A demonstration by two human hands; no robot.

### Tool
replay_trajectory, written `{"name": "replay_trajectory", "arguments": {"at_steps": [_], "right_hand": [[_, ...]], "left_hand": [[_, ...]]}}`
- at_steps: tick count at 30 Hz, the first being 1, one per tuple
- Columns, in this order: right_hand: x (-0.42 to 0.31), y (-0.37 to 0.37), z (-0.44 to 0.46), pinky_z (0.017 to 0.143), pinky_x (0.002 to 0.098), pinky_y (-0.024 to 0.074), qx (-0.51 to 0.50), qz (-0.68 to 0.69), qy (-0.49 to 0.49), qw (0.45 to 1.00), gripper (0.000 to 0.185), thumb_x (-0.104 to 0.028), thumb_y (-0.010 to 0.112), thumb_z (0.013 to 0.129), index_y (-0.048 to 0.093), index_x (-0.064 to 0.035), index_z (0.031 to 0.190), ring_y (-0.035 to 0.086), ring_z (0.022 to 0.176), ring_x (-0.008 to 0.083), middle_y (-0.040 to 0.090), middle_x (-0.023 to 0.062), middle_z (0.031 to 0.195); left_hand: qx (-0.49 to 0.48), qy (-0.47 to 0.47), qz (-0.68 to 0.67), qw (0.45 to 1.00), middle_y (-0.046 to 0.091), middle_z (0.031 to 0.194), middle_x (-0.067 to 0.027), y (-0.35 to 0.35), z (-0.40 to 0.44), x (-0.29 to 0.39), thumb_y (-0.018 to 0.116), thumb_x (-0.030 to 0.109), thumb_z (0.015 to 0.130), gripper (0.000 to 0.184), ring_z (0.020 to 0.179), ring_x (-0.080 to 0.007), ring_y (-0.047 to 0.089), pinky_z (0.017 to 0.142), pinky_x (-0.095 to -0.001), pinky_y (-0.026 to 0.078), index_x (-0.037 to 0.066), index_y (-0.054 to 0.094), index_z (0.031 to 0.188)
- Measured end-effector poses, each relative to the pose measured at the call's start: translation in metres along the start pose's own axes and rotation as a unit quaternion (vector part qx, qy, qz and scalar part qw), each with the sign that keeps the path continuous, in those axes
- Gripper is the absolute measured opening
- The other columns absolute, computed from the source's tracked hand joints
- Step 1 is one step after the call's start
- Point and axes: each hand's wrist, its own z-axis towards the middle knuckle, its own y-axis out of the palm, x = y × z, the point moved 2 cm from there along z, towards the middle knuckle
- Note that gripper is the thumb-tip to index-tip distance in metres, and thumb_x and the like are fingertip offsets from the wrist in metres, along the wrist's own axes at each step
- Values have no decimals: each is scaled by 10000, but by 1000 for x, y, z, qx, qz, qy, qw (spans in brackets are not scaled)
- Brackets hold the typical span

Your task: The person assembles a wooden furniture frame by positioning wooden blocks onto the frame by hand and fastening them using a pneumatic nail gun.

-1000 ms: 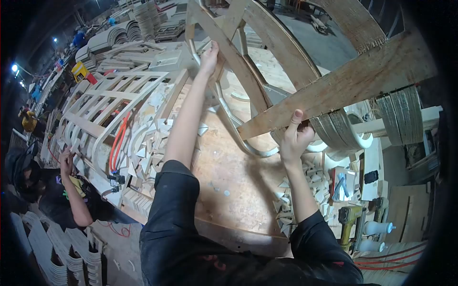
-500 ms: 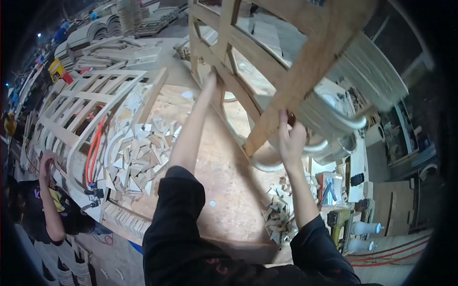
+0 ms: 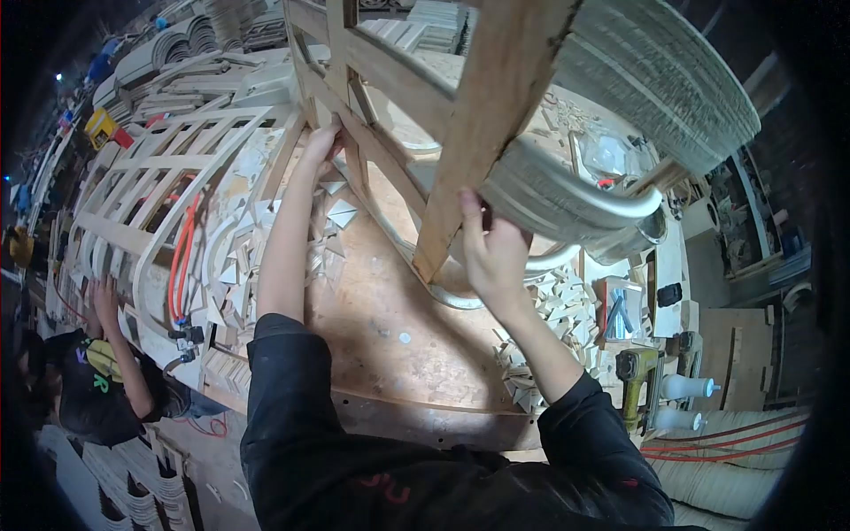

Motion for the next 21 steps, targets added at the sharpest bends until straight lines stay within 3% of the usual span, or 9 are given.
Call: {"name": "replay_trajectory", "arguments": {"at_steps": [5, 6, 9, 10, 13, 14, 16, 18, 21], "right_hand": [[-17, 10, -18, 619, 341, 426, -26, 4, -101, 995, 302, -283, 520, 873, 585, 12, 882, 565, 621, 261, 594, 148, 765], [-20, 8, -18, 616, 346, 431, -30, -9, -109, 993, 292, -275, 523, 869, 585, 10, 877, 569, 618, 264, 599, 151, 772], [-21, -3, -16, 615, 363, 446, -80, -70, -77, 991, 278, -260, 527, 862, 585, 12, 879, 586, 635, 280, 606, 165, 782], [-18, -8, -16, 619, 370, 453, -100, -90, -74, 988, 278, -255, 528, 858, 587, 15, 890, 595, 652, 285, 606, 171, 782], [-10, -31, -27, 627, 385, 465, -165, -140, -66, 974, 290, -243, 534, 847, 582, 27, 940, 609, 681, 297, 609, 179, 781], [9, -34, -35, 704, 373, 471, -192, -140, -24, 971, 272, -193, 555, 828, 572, 24, 991, 607, 789, 309, 611, 184, 862], [12, -60, -54, 763, 370, 458, -60, -102, -172, 978, 248, -148, 564, 814, 568, 20, 997, 588, 862, 313, 603, 179, 922], [28, -85, -80, 857, 391, 408, 26, -74, -230, 970, 222, -76, 570, 771, 571, 13, 974, 542, 958, 332, 591, 162, 972], [79, -123, -119, 823, 342, 439, 28, -83, -104, 991, 235, -101, 591, 784, 572, -2, 997, 572, 906, 286, 602, 147, 956]], "left_hand": [[-5, 176, 197, 964, 512, 637, -12, -22, 13, -28, 479, 418, 887, 367, 555, -74, 435, 500, -241, 341, 75, 590, 818], [49, 171, 283, 942, 516, 646, -16, -8, -9, -10, 476, 421, 887, 381, 576, -74, 441, 516, -235, 342, 61, 586, 824], [102, 273, 340, 894, 553, 733, -52, 20, -52, 0, 457, 405, 894, 429, 660, -114, 481, 575, -241, 375, -15, 548, 901], [119, 327, 281, 894, 558, 746, -65, 26, -46, -16, 453, 388, 899, 423, 668, -130, 495, 587, -248, 390, -26, 536, 922], [160, 177, 257, 936, 557, 961, -134, 48, -103, -42, 470, 257, 901, 358, 905, -186, 528, 785, -278, 419, -49, 432, 1084], [184, 174, 211, 944, 547, 1001, -142, 62, -140, -54, 479, 227, 897, 348, 948, -188, 517, 815, -279, 412, -46, 416, 1104], [228, 169, 122, 951, 531, 1061, -155, 88, -222, -80, 492, 175, 890, 333, 1006, -190, 497, 857, -283, 401, -40, 399, 1126], [154, 65, 66, 984, 552, 1030, -139, 97, -284, -117, 488, 153, 891, 310, 955, -175, 524, 833, -263, 419, -29, 412, 1130], [-7, -85, 43, 995, 589, 946, -111, 136, -373, -110, 496, 145, 885, 272, 860, -148, 559, 769, -247, 449, -23, 462, 1097]]}}
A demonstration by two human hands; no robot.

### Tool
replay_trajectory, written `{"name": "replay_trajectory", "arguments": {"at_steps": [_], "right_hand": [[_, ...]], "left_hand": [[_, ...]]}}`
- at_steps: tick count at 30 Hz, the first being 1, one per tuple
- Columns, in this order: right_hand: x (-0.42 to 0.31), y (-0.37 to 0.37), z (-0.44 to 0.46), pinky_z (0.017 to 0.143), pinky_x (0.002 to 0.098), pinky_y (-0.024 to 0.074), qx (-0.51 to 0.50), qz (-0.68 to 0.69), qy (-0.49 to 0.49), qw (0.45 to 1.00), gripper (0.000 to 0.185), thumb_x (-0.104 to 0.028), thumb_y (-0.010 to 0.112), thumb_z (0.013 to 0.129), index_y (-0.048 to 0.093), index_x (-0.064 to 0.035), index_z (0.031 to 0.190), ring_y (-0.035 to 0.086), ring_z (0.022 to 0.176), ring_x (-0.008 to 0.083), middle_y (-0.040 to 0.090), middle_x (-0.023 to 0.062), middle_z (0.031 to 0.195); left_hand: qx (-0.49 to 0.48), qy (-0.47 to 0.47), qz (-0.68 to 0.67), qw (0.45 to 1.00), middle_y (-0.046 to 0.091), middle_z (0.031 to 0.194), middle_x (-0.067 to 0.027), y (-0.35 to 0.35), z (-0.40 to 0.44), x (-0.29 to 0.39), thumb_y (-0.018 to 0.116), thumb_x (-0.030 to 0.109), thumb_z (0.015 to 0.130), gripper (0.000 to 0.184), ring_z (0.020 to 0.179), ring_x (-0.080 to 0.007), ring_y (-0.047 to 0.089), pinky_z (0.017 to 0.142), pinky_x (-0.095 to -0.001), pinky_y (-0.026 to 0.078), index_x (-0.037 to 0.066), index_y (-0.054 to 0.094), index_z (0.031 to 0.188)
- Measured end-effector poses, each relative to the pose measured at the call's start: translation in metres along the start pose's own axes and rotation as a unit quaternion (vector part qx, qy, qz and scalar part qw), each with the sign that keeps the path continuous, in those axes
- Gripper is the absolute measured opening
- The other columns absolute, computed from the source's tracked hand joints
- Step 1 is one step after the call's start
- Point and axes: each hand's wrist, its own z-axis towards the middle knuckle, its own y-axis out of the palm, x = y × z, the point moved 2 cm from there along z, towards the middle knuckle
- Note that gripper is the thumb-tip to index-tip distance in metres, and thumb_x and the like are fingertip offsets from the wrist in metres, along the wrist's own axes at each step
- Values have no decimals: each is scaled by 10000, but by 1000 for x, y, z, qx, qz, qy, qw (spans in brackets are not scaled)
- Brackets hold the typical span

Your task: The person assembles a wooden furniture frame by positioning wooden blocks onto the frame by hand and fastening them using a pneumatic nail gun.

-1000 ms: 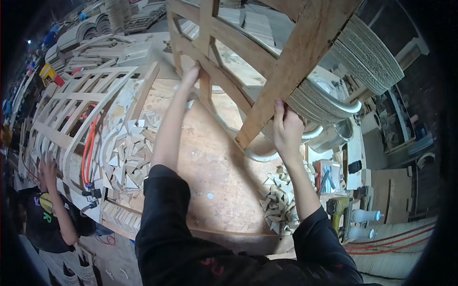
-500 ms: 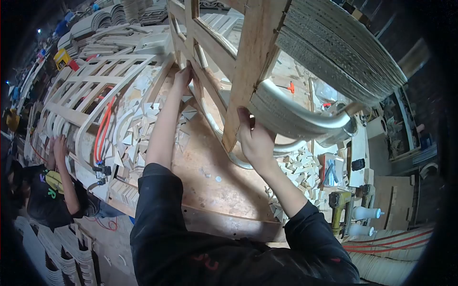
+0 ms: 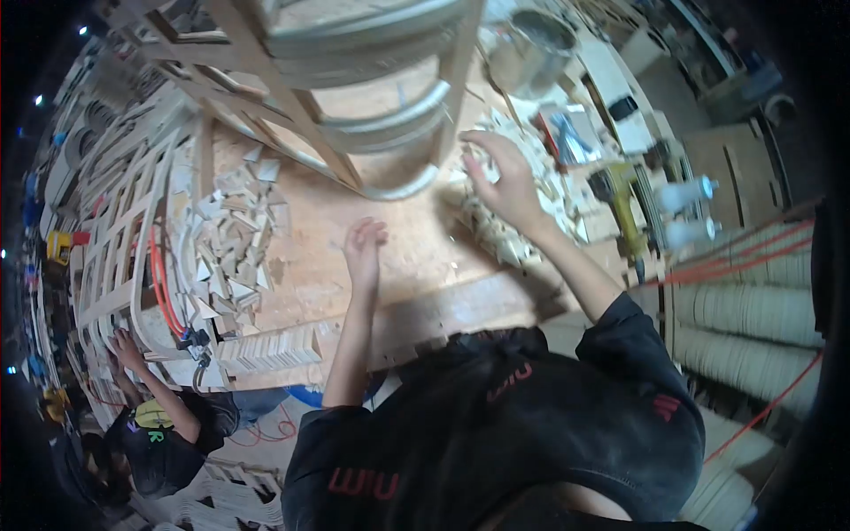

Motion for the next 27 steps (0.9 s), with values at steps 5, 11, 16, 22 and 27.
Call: {"name": "replay_trajectory", "arguments": {"at_steps": [5, 11, 16, 22, 27], "right_hand": [[65, -23, -91, 704, 348, 469, -81, -32, 202, 976, 235, -112, 581, 769, 574, -21, 985, 592, 786, 284, 612, 144, 878], [70, -7, -136, 589, 367, 470, -145, -63, 253, 954, 268, -139, 581, 747, 587, -83, 1009, 592, 656, 279, 601, 118, 752], [63, 1, -132, 578, 364, 466, -151, -11, 307, 940, 297, -157, 582, 742, 586, -93, 1032, 585, 634, 264, 591, 105, 715], [75, -4, -134, 568, 342, 449, -93, 65, 356, 927, 278, -125, 592, 736, 598, -76, 1010, 566, 608, 256, 570, 101, 674], [75, -2, -128, 524, 336, 439, -87, 106, 384, 913, 238, -130, 581, 754, 603, -84, 986, 555, 552, 245, 564, 88, 622]], "left_hand": [[-171, 85, 200, 961, 613, 835, -85, 37, -28, -36, 541, 177, 860, 240, 737, -141, 578, 664, -259, 467, -4, 540, 1018], [-68, 189, 392, 898, 616, 829, -113, 120, -9, -48, 648, 285, 745, 346, 759, -225, 606, 661, -319, 470, 40, 565, 976], [-73, 150, 459, 872, 619, 853, -127, 131, 12, -56, 659, 265, 715, 333, 762, -248, 612, 658, -336, 475, 32, 567, 935], [-76, 68, 188, 977, 629, 845, -82, 109, 52, -65, 670, 93, 685, 254, 713, -161, 599, 634, -264, 469, 9, 577, 905], [-52, 68, 344, 935, 624, 718, -89, 95, 88, -35, 650, 193, 735, 232, 654, -163, 592, 612, -274, 461, -4, 627, 856]]}}
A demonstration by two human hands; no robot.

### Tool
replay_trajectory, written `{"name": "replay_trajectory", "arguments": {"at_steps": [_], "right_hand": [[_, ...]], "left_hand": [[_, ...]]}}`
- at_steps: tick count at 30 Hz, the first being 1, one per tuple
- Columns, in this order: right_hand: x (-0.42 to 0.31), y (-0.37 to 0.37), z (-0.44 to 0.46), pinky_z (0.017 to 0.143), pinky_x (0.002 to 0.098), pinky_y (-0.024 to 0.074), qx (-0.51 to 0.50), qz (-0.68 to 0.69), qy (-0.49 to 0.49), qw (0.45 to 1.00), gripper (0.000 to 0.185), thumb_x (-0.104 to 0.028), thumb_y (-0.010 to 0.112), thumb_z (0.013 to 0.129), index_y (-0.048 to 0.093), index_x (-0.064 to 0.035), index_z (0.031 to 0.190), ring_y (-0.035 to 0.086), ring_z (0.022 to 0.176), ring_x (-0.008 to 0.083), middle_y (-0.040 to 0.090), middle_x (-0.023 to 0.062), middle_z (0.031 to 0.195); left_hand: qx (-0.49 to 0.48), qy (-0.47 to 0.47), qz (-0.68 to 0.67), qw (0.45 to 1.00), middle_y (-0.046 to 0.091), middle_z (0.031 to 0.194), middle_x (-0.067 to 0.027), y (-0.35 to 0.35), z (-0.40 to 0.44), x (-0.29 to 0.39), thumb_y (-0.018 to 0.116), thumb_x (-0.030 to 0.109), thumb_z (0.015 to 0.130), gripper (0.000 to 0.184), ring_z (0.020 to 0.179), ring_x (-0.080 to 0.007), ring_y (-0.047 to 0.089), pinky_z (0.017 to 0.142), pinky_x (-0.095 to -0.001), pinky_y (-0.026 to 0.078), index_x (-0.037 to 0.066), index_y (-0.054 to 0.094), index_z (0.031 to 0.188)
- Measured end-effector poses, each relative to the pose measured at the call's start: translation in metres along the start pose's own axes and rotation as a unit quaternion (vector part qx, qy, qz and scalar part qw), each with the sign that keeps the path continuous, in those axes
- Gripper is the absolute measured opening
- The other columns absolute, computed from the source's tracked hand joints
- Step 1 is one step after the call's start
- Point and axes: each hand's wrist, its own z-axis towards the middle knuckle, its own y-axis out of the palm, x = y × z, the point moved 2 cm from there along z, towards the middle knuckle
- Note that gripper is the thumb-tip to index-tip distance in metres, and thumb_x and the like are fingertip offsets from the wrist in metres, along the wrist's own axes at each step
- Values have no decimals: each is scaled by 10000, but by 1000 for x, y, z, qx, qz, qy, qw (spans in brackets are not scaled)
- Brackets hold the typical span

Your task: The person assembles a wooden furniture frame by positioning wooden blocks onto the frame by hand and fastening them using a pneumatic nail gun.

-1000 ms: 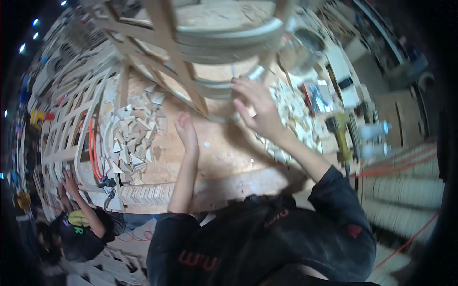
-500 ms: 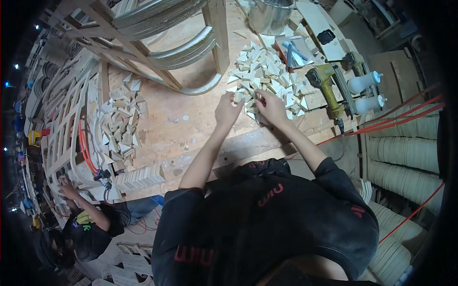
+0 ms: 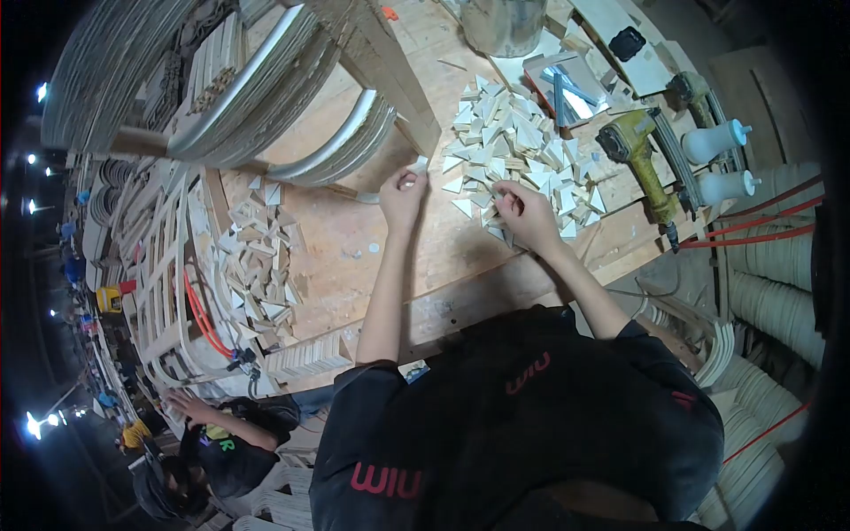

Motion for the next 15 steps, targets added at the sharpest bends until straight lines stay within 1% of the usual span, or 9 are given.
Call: {"name": "replay_trajectory", "arguments": {"at_steps": [1, 3, 4, 7, 10, 13, 15], "right_hand": [[-2, 1, 0, 521, 337, 439, 4, -7, 0, 1000, 233, -128, 578, 754, 603, -87, 982, 558, 554, 248, 569, 87, 625], [-5, 5, 0, 516, 340, 439, 9, -20, 0, 1000, 224, -123, 572, 754, 604, -93, 974, 565, 559, 253, 578, 87, 631], [-4, 8, 1, 509, 343, 445, 19, -33, -4, 999, 246, -120, 572, 756, 593, -107, 1000, 573, 557, 270, 586, 95, 634], [0, 16, 9, 501, 360, 448, 45, -57, -24, 997, 328, -131, 575, 756, 557, -126, 1083, 571, 543, 287, 578, 107, 609], [-5, 18, 23, 494, 389, 443, -5, -105, -7, 994, 413, -139, 574, 758, 507, -134, 1166, 568, 537, 308, 569, 125, 577], [2, 29, 32, 488, 364, 428, -1, -106, -23, 994, 416, -152, 589, 769, 520, -171, 1179, 537, 489, 287, 530, 122, 538], [8, 38, 36, 486, 372, 431, 10, -126, -34, 991, 406, -161, 579, 779, 521, -175, 1180, 543, 494, 299, 537, 133, 541]], "left_hand": [[6, 11, 94, 995, 625, 708, -102, -2, 5, 1, 645, 226, 746, 251, 649, -176, 597, 612, -286, 462, -5, 640, 845], [90, 69, 97, 989, 629, 720, -132, 9, 9, -1, 637, 278, 751, 292, 659, -226, 606, 622, -315, 465, 3, 656, 848], [132, 97, 97, 982, 631, 726, -147, 14, 9, -3, 633, 304, 753, 314, 663, -252, 610, 627, -329, 466, 7, 665, 850], [117, 102, 129, 979, 638, 807, -174, 19, 8, 6, 638, 270, 753, 312, 718, -316, 612, 662, -364, 470, 21, 656, 940], [115, 85, 105, 984, 629, 836, -228, 20, 6, 18, 634, 214, 743, 351, 783, -285, 625, 727, -330, 458, -65, 615, 956], [119, 83, 77, 986, 633, 819, -217, 24, 8, 12, 631, 205, 746, 334, 768, -277, 627, 720, -330, 459, -56, 619, 954], [114, 86, 78, 987, 630, 862, -201, 25, 9, 9, 626, 185, 759, 287, 774, -318, 615, 709, -357, 464, -16, 633, 964]]}}
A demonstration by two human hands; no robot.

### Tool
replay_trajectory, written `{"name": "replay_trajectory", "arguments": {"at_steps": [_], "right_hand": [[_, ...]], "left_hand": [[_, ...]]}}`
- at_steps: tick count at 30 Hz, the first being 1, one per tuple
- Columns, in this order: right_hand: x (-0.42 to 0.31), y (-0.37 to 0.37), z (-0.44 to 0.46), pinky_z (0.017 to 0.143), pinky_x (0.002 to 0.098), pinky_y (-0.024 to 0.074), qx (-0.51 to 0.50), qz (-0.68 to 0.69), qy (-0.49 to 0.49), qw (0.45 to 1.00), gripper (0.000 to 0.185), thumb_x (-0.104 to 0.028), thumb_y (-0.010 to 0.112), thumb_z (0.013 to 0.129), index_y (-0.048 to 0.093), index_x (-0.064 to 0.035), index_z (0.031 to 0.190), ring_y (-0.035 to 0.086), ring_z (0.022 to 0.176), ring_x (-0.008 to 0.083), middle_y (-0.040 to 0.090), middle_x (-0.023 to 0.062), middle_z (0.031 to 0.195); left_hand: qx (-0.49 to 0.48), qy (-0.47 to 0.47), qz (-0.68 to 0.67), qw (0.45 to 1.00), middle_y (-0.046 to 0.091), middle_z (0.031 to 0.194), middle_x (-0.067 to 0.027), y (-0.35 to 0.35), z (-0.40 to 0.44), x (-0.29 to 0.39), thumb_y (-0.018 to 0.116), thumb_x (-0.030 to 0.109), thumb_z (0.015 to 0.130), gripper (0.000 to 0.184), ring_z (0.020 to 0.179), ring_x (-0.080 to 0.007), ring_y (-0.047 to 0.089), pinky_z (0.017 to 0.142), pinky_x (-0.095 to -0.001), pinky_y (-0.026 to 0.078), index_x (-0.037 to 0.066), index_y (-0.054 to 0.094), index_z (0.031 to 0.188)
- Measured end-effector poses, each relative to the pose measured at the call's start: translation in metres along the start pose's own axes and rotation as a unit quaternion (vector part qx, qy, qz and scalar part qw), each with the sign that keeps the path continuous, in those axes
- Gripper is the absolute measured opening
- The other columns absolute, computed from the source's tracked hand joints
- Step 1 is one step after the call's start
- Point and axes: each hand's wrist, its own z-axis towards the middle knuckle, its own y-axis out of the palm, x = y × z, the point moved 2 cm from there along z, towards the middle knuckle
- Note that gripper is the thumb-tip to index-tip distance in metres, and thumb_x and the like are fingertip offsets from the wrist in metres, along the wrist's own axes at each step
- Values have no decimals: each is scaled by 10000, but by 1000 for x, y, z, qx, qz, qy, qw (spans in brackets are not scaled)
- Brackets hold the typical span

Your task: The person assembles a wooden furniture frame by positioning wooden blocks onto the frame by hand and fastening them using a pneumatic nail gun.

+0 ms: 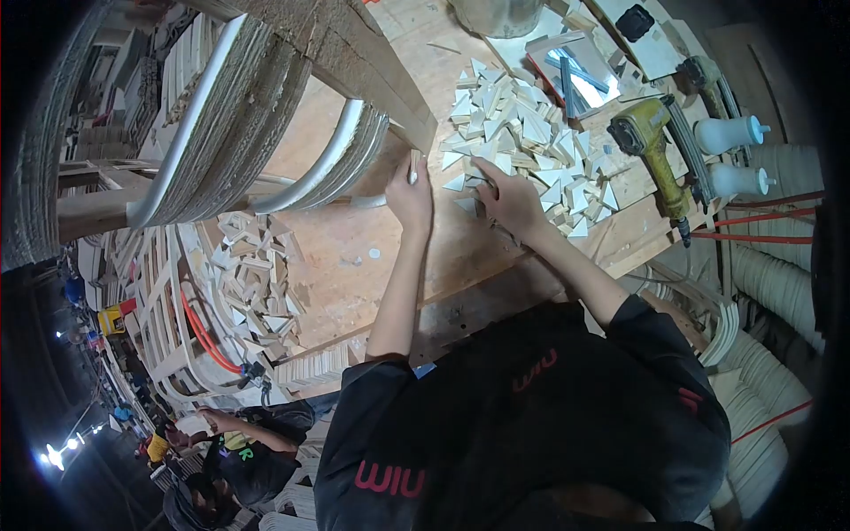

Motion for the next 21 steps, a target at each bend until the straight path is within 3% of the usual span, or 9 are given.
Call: {"name": "replay_trajectory", "arguments": {"at_steps": [7, 10, 13, 16, 19, 21], "right_hand": [[0, 11, 8, 517, 422, 464, 17, -22, -12, 1000, 245, -120, 540, 780, 604, -111, 1016, 575, 548, 337, 574, 166, 585], [0, 14, 7, 495, 383, 447, 30, -41, -2, 999, 187, -154, 579, 786, 631, -128, 964, 561, 528, 323, 566, 158, 583], [1, 14, 7, 490, 366, 446, 34, -55, -23, 998, 207, -139, 606, 765, 626, -115, 969, 573, 534, 291, 578, 144, 599], [-17, -9, 0, 499, 349, 447, 94, 19, -49, 994, 162, -124, 634, 719, 612, -81, 873, 556, 542, 282, 563, 125, 599], [-22, -30, -2, 488, 292, 422, 159, -27, -137, 977, 192, -107, 700, 682, 561, -43, 798, 517, 514, 179, 537, 72, 627], [-14, -31, -2, 471, 260, 401, 96, 132, 16, 986, 224, -94, 716, 686, 529, -37, 794, 485, 508, 115, 534, 44, 668]], "left_hand": [[-12, 4, -6, 1000, 625, 902, -196, 0, 2, -3, 618, 165, 769, 262, 785, -340, 605, 707, -368, 463, -11, 638, 962], [-25, -8, -7, 1000, 623, 929, -177, -2, 2, -4, 620, 177, 767, 275, 829, -330, 590, 738, -365, 451, -14, 632, 965], [53, 65, 67, 994, 614, 920, -155, -7, -4, -1, 604, 175, 778, 268, 884, -327, 563, 766, -351, 434, -8, 612, 974], [-49, 158, 50, 985, 594, 925, -144, -9, -29, 2, 591, 157, 782, 245, 907, -317, 537, 773, -379, 409, 7, 576, 975], [-73, 183, 16, 980, 586, 921, -128, 2, -52, 6, 599, 139, 769, 215, 882, -299, 534, 721, -397, 403, 30, 553, 949], [-97, 165, 31, 981, 584, 940, -116, 2, -55, 6, 614, 129, 754, 211, 886, -287, 530, 702, -402, 401, 35, 542, 929]]}}
